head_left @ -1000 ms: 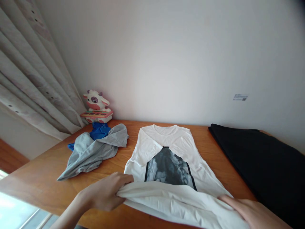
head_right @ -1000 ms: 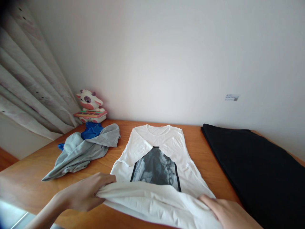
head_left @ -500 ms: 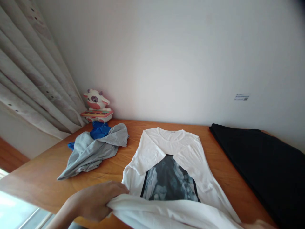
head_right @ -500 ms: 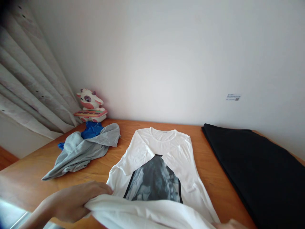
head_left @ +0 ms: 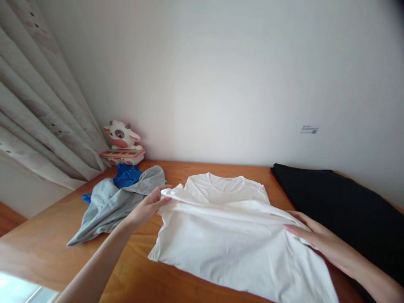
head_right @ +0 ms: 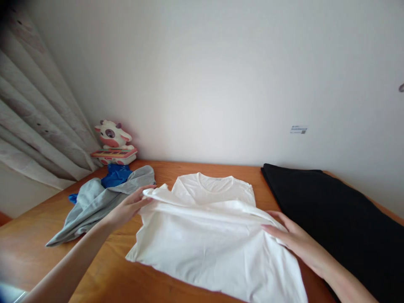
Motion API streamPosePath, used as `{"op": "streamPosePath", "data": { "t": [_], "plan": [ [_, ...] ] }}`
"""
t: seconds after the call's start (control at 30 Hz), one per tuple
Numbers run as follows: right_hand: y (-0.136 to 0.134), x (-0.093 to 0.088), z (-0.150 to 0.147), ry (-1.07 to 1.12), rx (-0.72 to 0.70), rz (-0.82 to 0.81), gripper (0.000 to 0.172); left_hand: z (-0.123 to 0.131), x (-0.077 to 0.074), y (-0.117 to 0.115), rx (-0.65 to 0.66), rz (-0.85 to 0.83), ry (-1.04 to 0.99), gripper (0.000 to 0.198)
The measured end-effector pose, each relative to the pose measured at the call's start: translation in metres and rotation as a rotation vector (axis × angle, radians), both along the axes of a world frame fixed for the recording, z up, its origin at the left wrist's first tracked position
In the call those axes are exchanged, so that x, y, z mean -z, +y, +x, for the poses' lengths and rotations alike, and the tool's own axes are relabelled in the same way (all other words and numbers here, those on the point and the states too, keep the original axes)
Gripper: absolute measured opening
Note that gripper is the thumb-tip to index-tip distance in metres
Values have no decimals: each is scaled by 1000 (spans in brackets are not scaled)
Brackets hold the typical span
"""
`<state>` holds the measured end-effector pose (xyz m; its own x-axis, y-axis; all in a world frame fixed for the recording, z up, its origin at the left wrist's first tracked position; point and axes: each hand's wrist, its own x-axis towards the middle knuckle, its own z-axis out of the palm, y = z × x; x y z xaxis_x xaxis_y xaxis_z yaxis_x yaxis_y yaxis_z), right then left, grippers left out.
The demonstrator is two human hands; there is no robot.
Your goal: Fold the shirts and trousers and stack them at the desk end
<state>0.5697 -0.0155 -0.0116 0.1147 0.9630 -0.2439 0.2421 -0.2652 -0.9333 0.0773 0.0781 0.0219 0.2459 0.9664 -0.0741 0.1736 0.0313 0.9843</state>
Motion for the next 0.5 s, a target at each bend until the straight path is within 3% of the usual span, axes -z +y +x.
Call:
{"op": "streamPosePath", "data": {
  "t": [0.13,0.2,0.27,0.37,0.5],
  "plan": [
    [4,20,-6,296,62,-46,39,-4,41,11,-65,-171,76,77],
    [-2,28,-2,341,105,-60,35,-10,54,4,-29,-155,182,67],
    [-8,29,2,304,116,-99,34,-14,56,-8,78,-96,350,50],
    [-13,26,5,204,15,-180,39,-13,46,-29,206,39,675,46],
    [-18,32,7,118,-251,-134,52,-6,34,-51,120,129,871,55]
  ]
}}
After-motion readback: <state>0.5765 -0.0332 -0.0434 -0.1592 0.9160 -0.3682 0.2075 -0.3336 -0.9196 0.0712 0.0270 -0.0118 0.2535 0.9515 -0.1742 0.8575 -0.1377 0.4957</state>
